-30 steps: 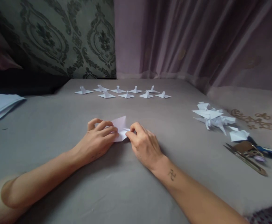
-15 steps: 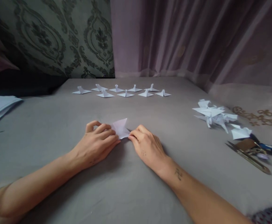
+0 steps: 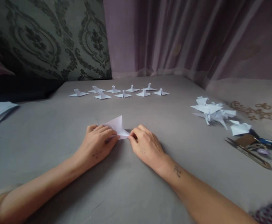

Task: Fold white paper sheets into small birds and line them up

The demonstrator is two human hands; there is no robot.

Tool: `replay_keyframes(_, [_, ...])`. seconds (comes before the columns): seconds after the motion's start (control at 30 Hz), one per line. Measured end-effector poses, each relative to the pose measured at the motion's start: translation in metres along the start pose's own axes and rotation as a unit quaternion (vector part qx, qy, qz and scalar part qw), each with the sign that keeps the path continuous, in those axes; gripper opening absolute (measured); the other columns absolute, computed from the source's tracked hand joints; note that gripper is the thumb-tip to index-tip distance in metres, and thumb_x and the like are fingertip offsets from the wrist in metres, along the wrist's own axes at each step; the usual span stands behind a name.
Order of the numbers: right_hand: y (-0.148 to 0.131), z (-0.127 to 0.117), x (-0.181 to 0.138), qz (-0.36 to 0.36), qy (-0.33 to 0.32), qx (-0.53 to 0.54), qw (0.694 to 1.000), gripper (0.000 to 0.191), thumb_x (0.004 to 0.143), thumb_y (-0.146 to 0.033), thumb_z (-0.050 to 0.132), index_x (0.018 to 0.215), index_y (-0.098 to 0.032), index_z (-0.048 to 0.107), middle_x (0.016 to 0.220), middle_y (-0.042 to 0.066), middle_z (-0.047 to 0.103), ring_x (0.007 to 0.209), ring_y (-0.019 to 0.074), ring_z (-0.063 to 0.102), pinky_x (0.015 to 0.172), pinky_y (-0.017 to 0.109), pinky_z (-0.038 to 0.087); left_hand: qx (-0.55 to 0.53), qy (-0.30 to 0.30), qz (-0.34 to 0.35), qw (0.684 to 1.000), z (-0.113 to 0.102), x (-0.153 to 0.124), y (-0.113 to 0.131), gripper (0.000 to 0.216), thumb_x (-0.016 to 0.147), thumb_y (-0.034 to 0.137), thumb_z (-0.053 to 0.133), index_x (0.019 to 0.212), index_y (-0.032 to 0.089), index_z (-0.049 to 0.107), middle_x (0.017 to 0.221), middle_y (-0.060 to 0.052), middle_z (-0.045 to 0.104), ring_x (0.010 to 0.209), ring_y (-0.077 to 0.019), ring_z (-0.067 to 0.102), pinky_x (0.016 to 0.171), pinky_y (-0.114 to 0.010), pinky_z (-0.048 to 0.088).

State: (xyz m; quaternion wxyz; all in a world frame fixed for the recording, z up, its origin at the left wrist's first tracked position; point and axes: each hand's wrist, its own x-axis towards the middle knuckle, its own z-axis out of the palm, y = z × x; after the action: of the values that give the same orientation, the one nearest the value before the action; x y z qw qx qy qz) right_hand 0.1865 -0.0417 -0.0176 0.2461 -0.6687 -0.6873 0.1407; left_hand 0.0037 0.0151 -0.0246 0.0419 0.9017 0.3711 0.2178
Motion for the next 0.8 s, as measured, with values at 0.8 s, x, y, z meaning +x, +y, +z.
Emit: replay_keyframes(0.8, [-0.010, -0.016, -0.021, -0.128, -0.080, -0.102, 0.983, 0.031, 0.086, -0.003, 0.037, 0.103, -0.018, 0.059, 0.102, 0.007, 0.053, 0.093, 0.0180, 0.052, 0.077, 0.031, 0.050, -0.075, -0.095, -0.018, 0.993, -0.015, -0.003, -0.020, 0.015, 0.086, 0.031, 0.055, 0.078, 0.019, 0.058, 0.085, -0.002, 0.063, 0.082, -0.0185, 0.054, 0.081, -0.039, 0.031])
